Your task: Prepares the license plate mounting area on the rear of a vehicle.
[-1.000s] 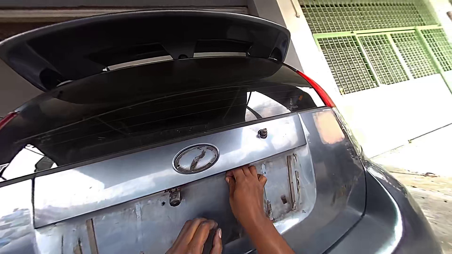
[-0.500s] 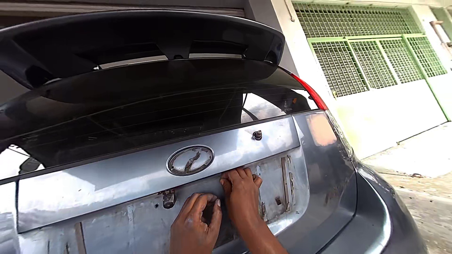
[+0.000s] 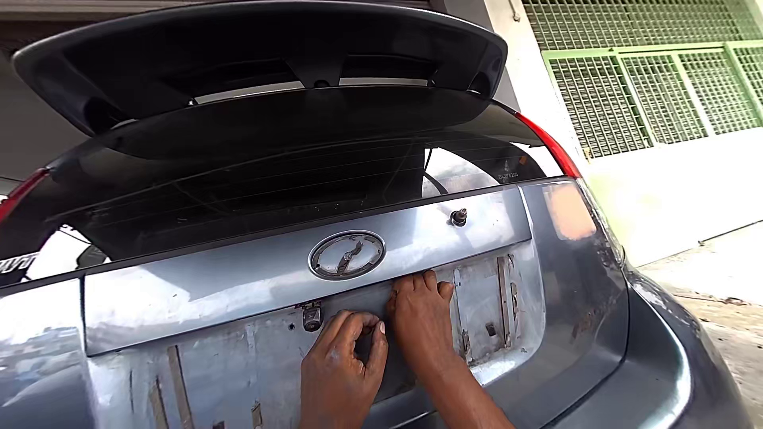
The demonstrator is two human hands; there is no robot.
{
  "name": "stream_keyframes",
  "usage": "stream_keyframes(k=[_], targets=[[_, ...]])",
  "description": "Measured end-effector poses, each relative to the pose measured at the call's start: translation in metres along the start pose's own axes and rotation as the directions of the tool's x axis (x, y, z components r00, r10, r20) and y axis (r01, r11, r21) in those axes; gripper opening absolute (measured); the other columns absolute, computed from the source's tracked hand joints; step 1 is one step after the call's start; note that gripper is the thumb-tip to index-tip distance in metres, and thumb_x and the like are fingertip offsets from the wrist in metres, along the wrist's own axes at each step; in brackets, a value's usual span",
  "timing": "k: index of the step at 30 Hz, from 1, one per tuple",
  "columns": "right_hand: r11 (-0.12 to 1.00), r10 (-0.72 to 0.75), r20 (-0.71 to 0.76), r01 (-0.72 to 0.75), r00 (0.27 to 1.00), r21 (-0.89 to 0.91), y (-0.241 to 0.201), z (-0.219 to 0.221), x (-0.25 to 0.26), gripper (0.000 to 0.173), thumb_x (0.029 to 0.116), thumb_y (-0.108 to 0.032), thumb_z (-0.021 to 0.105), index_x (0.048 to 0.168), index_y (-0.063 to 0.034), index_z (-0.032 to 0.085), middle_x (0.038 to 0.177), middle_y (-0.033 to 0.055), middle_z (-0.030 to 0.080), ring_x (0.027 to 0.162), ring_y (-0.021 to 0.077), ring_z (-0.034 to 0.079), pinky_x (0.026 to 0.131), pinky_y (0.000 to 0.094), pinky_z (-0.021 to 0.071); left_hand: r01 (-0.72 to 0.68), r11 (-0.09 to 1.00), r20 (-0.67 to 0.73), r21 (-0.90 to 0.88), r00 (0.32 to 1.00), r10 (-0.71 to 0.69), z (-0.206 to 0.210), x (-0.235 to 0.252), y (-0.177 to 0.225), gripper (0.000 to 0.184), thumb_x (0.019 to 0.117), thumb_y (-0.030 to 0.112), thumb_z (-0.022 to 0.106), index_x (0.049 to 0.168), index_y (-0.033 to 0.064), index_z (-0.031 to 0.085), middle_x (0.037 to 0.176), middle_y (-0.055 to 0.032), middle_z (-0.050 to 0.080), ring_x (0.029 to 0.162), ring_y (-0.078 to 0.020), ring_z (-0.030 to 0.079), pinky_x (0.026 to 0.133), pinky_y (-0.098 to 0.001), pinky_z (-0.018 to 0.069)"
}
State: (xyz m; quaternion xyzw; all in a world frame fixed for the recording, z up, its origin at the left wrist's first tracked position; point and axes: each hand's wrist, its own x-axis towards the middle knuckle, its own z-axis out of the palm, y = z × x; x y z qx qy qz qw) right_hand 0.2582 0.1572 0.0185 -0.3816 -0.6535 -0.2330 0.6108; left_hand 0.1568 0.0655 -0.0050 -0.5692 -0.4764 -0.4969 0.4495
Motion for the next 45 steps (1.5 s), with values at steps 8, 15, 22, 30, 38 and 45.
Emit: stream_keyframes(k=[8,15,22,30,38,45], targets=[[0.838,0.041,-0.096,0.018,0.994,0.545,0.045,0.011,-0.008,0.018,0.0956,-0.021,0.062,0.102,-0.0167,0.078,0.1,0.0014,0.071,0.089,0.0196,0.069,0.075,0.0406,0.0586,0.004,1.0,0.018,0.029,1.0,-0.004,0.015,0.011,0.004,0.023,0.0943,0.031,0.059,0.101,0.0174,0.077,0.089,0.0061,0.069,0.072,-0.0017,0.066,0.06,-0.0198,0.0561],[0.931,-0.068,-0.201,0.135,0.977,0.339,0.036,0.012,-0.001,0.019,0.094,-0.026,0.063,0.089,-0.0189,0.079,0.09,-0.0007,0.075,0.082,0.0196,0.072,0.067,0.0408,0.0566,0.033,0.999,0.032,0.038,0.999,-0.034,0.026,0.019,0.003,0.02,0.0929,0.03,0.062,0.096,0.018,0.078,0.088,0.0047,0.071,0.069,-0.0035,0.066,0.062,-0.0226,0.058],[0.957,-0.258,-0.188,0.278,0.948,0.084,0.036,0.016,0.005,0.022,0.0953,-0.02,0.055,0.085,-0.0058,0.068,0.081,0.0119,0.068,0.077,0.0305,0.07,0.062,0.0416,0.0554,0.045,0.998,0.03,0.031,0.998,-0.046,0.032,0.02,0.003,0.019,0.093,0.028,0.063,0.098,0.0175,0.079,0.089,0.0041,0.072,0.07,-0.0053,0.067,0.064,-0.0247,0.059],[0.918,-0.289,-0.023,0.284,0.957,0.278,0.049,0.001,0.011,0.022,0.0976,-0.024,0.052,0.094,-0.0114,0.07,0.087,0.0051,0.071,0.087,0.0257,0.07,0.074,0.046,0.0527,0.069,0.997,0.082,0.019,0.994,-0.07,0.042,0.025,0.019,0.022,0.0932,0.024,0.068,0.109,0.0176,0.081,0.101,-0.0043,0.074,0.078,-0.0141,0.071,0.07,-0.0324,0.0607],[0.775,-0.201,0.014,0.15,0.979,0.614,0.063,-0.004,0.001,0.023,0.1012,-0.029,0.042,0.092,-0.0203,0.062,0.081,-0.0087,0.059,0.076,0.0071,0.058,0.073,0.0369,0.0446,0.147,0.988,0.042,-0.041,0.988,-0.145,0.048,0.026,0.025,0.013,0.0909,0.017,0.071,0.099,0.0156,0.082,0.096,-0.0031,0.074,0.073,-0.0119,0.07,0.067,-0.0312,0.0604],[0.744,-0.029,0.044,-0.008,0.999,0.668,0.086,-0.013,-0.036,0.025,0.0969,-0.038,0.061,0.089,-0.0164,0.07,0.083,-0.0058,0.062,0.067,-0.0004,0.059,0.056,0.0161,0.0513,0.084,0.993,0.163,0.079,0.982,-0.096,0.041,0.025,0.029,0.014,0.0946,0.023,0.071,0.103,0.0137,0.077,0.099,-0.0057,0.071,0.074,-0.0187,0.07,0.065,-0.0362,0.0603]])
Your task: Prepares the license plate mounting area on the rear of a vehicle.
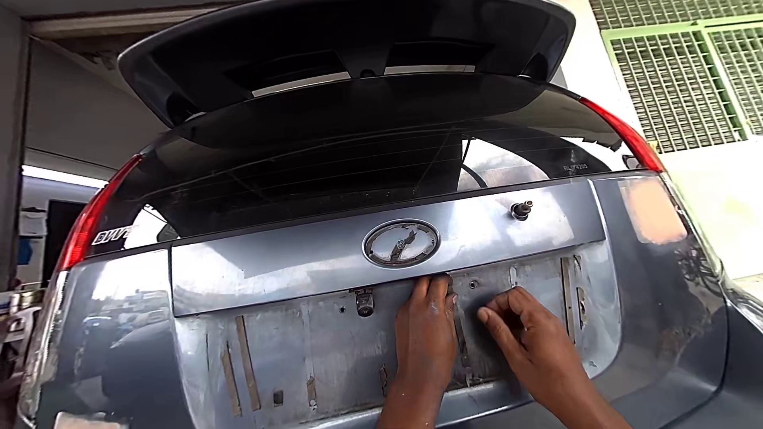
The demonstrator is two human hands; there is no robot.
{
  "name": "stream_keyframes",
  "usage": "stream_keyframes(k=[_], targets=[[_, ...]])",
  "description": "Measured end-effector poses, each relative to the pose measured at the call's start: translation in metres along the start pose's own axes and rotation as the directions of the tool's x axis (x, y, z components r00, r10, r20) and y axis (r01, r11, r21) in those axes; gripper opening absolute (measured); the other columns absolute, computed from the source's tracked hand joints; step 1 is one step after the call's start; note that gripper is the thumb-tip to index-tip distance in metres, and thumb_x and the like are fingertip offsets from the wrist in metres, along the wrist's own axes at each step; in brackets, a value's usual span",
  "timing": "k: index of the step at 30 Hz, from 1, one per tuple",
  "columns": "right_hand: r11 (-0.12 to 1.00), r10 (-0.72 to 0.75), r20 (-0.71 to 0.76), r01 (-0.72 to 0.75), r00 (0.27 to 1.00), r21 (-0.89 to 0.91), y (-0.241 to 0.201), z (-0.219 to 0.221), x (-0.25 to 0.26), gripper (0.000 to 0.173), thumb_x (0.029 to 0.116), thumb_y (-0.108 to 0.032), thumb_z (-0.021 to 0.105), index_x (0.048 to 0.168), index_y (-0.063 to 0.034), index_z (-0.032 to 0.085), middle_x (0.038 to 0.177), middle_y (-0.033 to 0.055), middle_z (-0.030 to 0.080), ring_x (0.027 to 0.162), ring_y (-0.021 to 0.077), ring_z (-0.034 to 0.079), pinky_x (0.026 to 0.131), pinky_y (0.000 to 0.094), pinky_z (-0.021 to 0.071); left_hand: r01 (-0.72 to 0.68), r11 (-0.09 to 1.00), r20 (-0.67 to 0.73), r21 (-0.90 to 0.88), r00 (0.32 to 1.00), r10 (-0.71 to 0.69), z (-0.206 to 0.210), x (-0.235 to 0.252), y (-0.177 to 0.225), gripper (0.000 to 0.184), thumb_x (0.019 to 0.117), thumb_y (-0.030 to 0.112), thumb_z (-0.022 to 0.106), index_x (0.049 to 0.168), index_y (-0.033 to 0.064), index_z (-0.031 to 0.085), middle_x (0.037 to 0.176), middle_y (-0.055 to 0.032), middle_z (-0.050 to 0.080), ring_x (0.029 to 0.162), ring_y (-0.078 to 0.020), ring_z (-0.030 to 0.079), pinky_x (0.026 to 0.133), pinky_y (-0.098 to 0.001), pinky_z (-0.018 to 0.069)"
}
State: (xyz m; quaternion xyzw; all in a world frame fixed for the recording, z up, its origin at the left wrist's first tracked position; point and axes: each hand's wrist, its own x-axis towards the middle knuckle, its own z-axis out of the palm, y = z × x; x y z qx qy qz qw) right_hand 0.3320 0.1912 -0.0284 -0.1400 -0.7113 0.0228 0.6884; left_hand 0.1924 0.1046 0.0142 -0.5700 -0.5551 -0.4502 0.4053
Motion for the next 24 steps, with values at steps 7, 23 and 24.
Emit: stream_keyframes(k=[7,23,24], targets=[[0.996,0.091,0.146,-0.087,0.985,-0.035,-0.008,-0.023,-0.063,0.024,0.0944,-0.032,0.073,0.089,-0.0089,0.072,0.086,0.006,0.067,0.074,0.0177,0.064,0.066,0.0396,0.0524,-0.168,0.983,0.063,-0.08,0.983,0.173,-0.003,-0.053,-0.031,0.028,0.0909,0.036,0.073,0.112,0.0184,0.077,0.118,-0.007,0.066,0.076,-0.011,0.067,0.061,-0.0263,0.0581],[0.867,0.255,-0.156,-0.297,0.954,-0.4,0.075,-0.099,0.015,0.017,0.0932,-0.029,0.071,0.098,-0.0143,0.078,0.089,0.0014,0.072,0.076,0.0168,0.069,0.069,0.0416,0.0591,-0.185,0.965,0.068,-0.185,0.977,0.2,0.001,-0.061,-0.029,0.026,0.0925,0.032,0.076,0.099,0.0066,0.078,0.104,-0.0161,0.068,0.074,-0.0143,0.065,0.061,-0.024,0.0545],[0.843,0.301,-0.168,-0.345,0.939,-0.413,0.069,-0.096,0.017,0.016,0.0927,-0.027,0.073,0.097,-0.013,0.077,0.089,0.003,0.072,0.076,0.0192,0.07,0.068,0.044,0.0588,-0.181,0.965,0.066,-0.19,0.978,0.197,0.001,-0.06,-0.028,0.026,0.0923,0.032,0.076,0.098,0.0065,0.078,0.104,-0.0165,0.068,0.074,-0.0146,0.065,0.06,-0.0245,0.0545]])
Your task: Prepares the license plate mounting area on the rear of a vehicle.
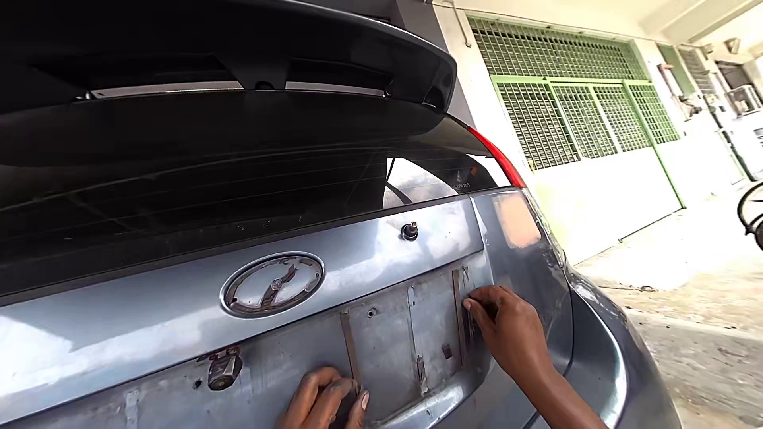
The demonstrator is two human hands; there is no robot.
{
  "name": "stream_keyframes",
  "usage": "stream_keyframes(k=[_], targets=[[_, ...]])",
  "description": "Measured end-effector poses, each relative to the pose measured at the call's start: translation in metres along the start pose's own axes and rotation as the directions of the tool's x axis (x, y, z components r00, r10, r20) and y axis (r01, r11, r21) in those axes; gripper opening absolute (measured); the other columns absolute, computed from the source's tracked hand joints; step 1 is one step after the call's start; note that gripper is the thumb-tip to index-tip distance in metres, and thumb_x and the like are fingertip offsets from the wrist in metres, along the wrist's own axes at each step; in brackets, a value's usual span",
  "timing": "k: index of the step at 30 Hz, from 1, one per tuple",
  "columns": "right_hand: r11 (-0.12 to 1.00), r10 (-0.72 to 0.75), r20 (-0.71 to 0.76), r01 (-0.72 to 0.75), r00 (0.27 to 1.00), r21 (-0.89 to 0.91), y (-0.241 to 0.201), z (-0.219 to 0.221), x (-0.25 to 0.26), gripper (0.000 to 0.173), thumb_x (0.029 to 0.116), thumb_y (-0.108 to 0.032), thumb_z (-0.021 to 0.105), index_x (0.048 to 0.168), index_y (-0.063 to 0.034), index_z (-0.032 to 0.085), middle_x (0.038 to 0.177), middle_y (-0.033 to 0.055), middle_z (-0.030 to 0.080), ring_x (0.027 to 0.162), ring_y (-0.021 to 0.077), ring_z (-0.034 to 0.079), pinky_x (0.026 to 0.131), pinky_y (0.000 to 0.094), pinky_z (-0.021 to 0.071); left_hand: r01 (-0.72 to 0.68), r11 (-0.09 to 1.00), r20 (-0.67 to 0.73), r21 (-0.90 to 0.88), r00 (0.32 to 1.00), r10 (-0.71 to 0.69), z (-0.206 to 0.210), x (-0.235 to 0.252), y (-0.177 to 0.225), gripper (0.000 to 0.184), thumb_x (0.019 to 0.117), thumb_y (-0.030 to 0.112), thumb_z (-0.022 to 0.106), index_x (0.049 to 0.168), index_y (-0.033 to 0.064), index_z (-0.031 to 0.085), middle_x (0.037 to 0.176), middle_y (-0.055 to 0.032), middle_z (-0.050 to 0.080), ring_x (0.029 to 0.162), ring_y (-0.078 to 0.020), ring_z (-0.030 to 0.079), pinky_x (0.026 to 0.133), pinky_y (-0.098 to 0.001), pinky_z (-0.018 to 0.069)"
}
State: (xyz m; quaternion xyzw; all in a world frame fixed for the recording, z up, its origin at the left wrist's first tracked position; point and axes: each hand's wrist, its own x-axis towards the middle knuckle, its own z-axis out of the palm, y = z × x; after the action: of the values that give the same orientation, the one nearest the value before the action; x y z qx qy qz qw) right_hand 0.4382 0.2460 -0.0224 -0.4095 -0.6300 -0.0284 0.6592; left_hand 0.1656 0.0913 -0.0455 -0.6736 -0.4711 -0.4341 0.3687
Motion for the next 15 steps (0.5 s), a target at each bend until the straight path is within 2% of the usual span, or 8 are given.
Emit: stream_keyframes(k=[4,9,11,13,15], targets=[[0.983,0.181,0.126,-0.178,0.975,-0.038,-0.016,-0.005,0.005,0.014,0.0965,-0.026,0.068,0.099,-0.0135,0.075,0.087,0.0031,0.072,0.079,0.0204,0.07,0.071,0.0468,0.0561,0.013,1.0,-0.017,0.006,1.0,-0.013,0.002,0.0,0.001,0.025,0.0924,0.033,0.076,0.098,0.008,0.078,0.104,-0.0153,0.068,0.074,-0.0134,0.064,0.059,-0.0234,0.0534],[0.987,0.092,0.298,-0.048,0.95,-0.152,-0.013,-0.013,0.015,0.02,0.1014,-0.027,0.057,0.102,-0.0119,0.07,0.094,0.0058,0.069,0.086,0.0228,0.068,0.075,0.0449,0.0545,0.023,0.999,-0.037,0.027,0.999,-0.022,0.005,0.001,0.002,0.027,0.0922,0.036,0.075,0.096,0.0089,0.077,0.103,-0.0139,0.068,0.07,-0.0117,0.063,0.056,-0.0222,0.0515],[0.995,0.052,0.331,-0.021,0.942,-0.096,-0.006,-0.016,0.017,0.019,0.102,-0.026,0.057,0.102,-0.0114,0.069,0.095,0.0052,0.067,0.086,0.0207,0.067,0.077,0.0425,0.0547,0.029,0.999,-0.046,0.023,0.999,-0.028,0.005,0.0,0.003,0.027,0.0919,0.036,0.075,0.095,0.009,0.077,0.102,-0.0132,0.068,0.069,-0.0105,0.062,0.056,-0.0213,0.0507],[0.997,0.044,0.231,-0.056,0.972,0.048,0.005,-0.015,0.012,0.015,0.1005,-0.023,0.062,0.1,-0.0108,0.071,0.088,0.0032,0.069,0.077,0.016,0.067,0.073,0.0376,0.0568,0.032,0.999,-0.042,0.007,0.999,-0.031,0.004,-0.001,0.003,0.027,0.092,0.035,0.075,0.096,0.0087,0.078,0.102,-0.0132,0.068,0.071,-0.0101,0.063,0.057,-0.0205,0.052],[0.993,0.048,0.072,-0.055,0.996,0.1,0.009,-0.01,0.002,0.011,0.0978,-0.02,0.067,0.099,-0.0113,0.074,0.087,0.0027,0.072,0.073,0.0149,0.069,0.07,0.0362,0.0593,0.031,0.999,-0.03,-0.011,0.999,-0.031,0.003,-0.004,0.003,0.026,0.0923,0.033,0.075,0.095,0.0077,0.078,0.102,-0.0139,0.068,0.071,-0.0105,0.064,0.057,-0.0203,0.0525]])
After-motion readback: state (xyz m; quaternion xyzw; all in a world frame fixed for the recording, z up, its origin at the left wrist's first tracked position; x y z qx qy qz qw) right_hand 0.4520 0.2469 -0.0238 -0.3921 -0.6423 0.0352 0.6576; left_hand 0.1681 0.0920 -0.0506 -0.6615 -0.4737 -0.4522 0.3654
